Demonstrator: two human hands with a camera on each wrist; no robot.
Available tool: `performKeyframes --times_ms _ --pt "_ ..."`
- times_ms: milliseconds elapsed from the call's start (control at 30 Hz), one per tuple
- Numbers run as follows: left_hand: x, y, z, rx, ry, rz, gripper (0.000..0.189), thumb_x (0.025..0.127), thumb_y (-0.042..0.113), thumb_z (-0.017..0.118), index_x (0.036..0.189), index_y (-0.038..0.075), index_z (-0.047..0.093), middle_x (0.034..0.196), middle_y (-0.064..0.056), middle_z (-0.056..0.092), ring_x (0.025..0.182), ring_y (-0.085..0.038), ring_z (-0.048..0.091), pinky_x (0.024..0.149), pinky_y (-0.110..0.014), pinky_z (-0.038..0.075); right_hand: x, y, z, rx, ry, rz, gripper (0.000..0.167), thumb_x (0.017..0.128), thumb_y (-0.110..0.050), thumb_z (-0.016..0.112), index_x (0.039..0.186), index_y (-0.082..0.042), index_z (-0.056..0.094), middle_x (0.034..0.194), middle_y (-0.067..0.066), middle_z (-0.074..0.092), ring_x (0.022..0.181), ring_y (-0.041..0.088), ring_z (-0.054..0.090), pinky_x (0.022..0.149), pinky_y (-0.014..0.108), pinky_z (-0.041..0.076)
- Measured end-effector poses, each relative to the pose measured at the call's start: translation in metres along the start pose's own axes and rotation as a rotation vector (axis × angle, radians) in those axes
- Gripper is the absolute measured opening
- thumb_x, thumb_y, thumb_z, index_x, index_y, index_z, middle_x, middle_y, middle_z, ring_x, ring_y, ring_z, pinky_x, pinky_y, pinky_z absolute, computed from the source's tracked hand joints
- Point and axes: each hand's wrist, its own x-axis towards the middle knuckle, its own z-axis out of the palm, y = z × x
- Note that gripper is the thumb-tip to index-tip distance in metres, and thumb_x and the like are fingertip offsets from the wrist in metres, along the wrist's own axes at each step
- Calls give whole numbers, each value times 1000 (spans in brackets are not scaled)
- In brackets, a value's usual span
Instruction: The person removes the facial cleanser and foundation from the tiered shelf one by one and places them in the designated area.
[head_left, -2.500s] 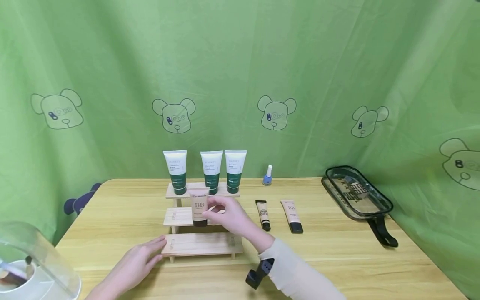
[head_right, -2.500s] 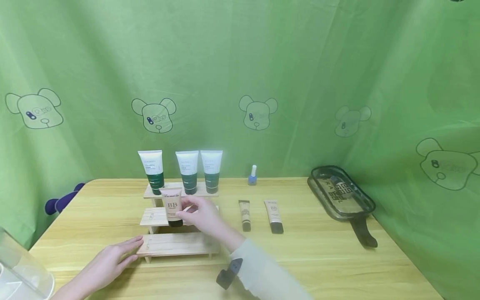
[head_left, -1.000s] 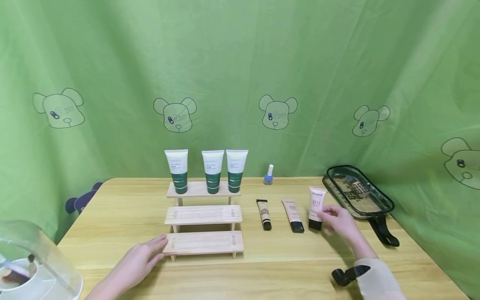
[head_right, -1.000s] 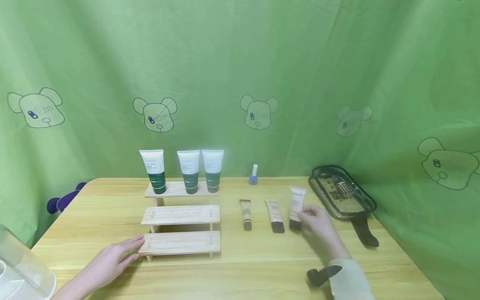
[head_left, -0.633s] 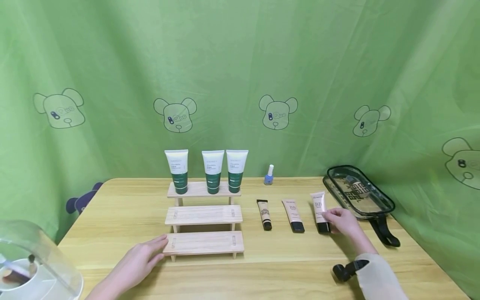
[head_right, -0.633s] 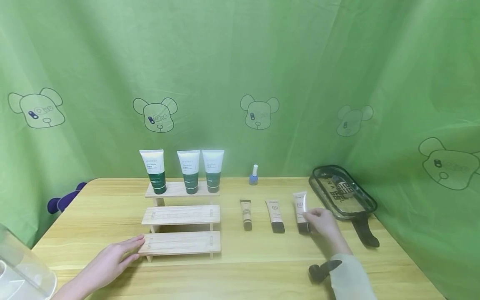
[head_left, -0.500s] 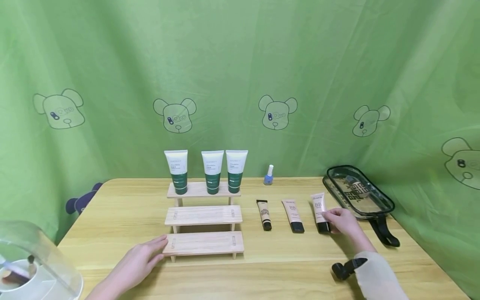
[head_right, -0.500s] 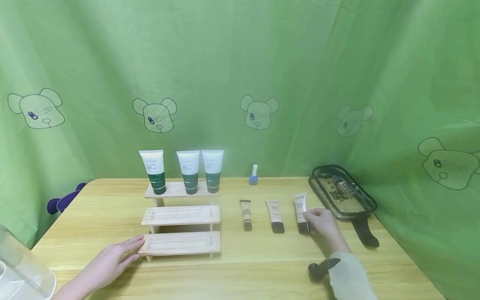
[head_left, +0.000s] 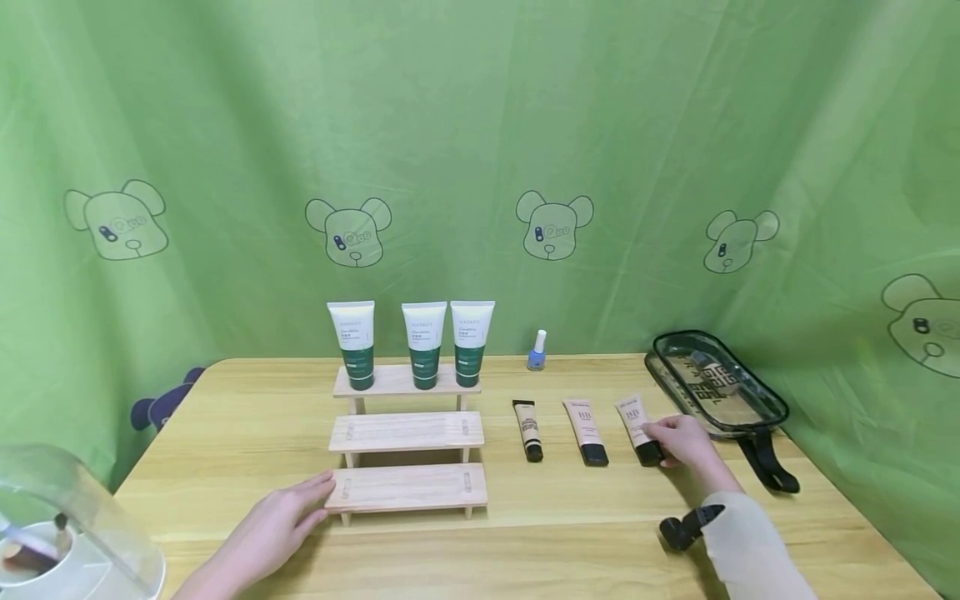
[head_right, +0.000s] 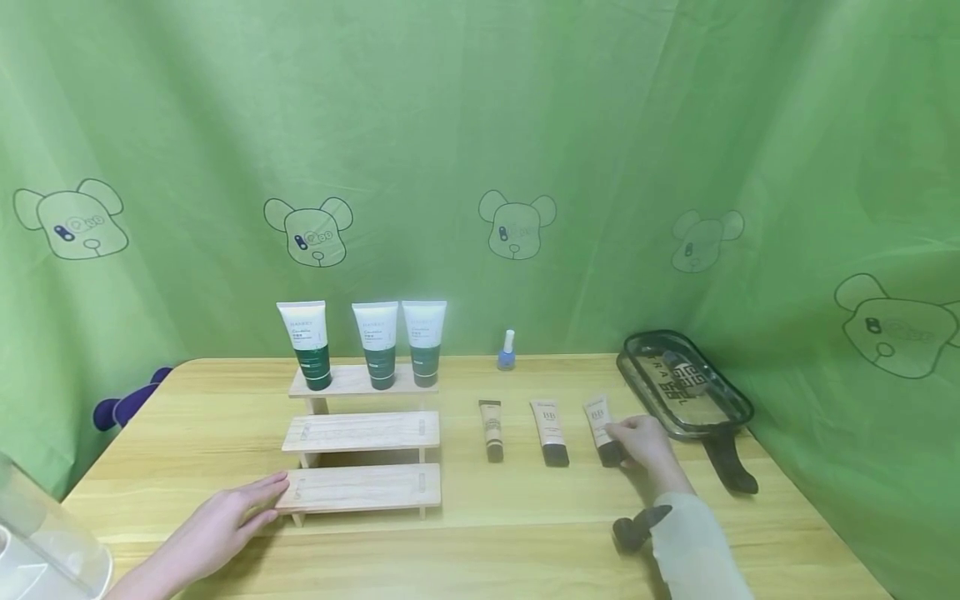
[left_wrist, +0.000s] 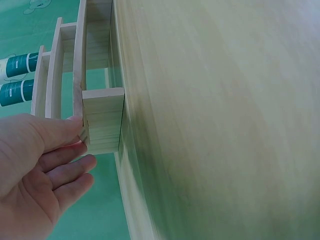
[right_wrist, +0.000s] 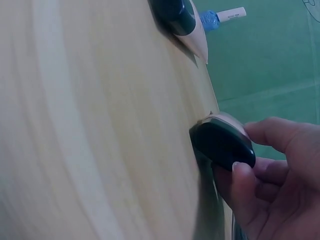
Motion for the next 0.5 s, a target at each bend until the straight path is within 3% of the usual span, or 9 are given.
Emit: performKeyframes --times_ms 500 --pt "-1 1 -1 -7 -8 -27 37 84 7 65 119 -4 59 125 -16 55 110 -32 54 93 -45 44 -1 2 -5 -55 -2 6 46 89 -20 55 109 21 50 82 19 60 65 17 58 52 31 56"
